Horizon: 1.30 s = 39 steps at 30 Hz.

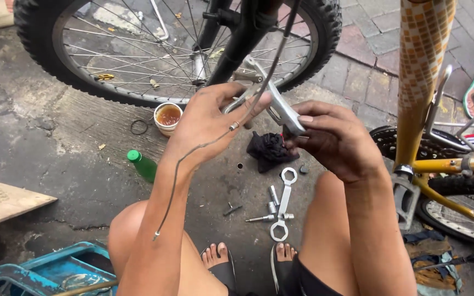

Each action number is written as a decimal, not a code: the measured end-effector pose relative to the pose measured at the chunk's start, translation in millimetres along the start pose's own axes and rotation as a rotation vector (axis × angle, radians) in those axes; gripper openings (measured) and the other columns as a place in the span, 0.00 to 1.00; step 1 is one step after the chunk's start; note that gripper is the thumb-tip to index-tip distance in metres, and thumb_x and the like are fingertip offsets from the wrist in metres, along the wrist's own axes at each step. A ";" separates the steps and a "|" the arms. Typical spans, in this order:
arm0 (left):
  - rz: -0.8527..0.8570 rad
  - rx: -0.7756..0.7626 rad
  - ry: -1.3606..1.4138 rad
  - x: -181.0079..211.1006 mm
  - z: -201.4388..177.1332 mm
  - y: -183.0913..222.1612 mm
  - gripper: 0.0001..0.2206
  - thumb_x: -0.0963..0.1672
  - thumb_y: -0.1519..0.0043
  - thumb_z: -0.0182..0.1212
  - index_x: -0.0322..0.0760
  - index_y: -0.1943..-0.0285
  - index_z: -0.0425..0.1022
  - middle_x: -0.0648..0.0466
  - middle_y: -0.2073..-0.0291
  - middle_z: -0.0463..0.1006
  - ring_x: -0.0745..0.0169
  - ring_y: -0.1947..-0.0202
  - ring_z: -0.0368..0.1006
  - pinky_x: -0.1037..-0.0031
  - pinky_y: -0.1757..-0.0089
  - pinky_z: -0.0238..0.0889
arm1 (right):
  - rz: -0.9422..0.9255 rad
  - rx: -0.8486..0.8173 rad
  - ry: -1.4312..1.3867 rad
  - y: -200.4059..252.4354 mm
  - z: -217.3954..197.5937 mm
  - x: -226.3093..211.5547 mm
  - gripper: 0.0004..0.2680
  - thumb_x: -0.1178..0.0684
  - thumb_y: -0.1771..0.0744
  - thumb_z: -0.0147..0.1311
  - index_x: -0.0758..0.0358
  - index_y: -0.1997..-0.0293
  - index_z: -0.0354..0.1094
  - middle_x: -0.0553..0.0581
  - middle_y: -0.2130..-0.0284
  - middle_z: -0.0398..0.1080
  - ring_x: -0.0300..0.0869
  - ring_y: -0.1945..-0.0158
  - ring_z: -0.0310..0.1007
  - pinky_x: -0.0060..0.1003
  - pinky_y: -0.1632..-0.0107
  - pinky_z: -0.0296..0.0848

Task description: Disassembling and adjusting bicycle brake components including the brake pads and cable assembly.

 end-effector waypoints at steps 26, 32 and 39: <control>0.578 0.208 0.093 21.7 6.1 3.4 0.11 0.44 0.43 0.73 0.29 0.61 0.80 0.56 0.73 0.79 0.73 0.74 0.68 0.80 0.70 0.62 | -0.585 0.240 0.433 26.8 15.0 34.7 0.12 0.68 0.34 0.59 0.71 0.45 0.67 0.63 0.54 0.74 0.44 0.52 0.79 0.32 0.43 0.81; 0.566 0.239 0.048 22.2 4.1 5.5 0.12 0.44 0.44 0.74 0.31 0.57 0.81 0.57 0.72 0.81 0.73 0.74 0.68 0.80 0.70 0.62 | -0.561 0.265 0.468 28.6 18.2 33.4 0.11 0.68 0.34 0.60 0.72 0.47 0.69 0.63 0.56 0.76 0.43 0.55 0.79 0.30 0.47 0.81; 0.535 0.264 0.008 21.0 3.4 5.0 0.13 0.46 0.44 0.74 0.32 0.59 0.81 0.58 0.75 0.78 0.73 0.77 0.66 0.80 0.73 0.59 | -0.601 0.253 0.503 28.7 16.5 34.7 0.11 0.67 0.35 0.61 0.71 0.47 0.69 0.64 0.55 0.76 0.44 0.54 0.80 0.31 0.46 0.82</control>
Point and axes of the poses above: each hand's wrist, its own y-axis away from the middle knuckle, its own z-axis out of the palm, x = y × z, the point moved 5 cm from there along -y, towards the middle knuckle
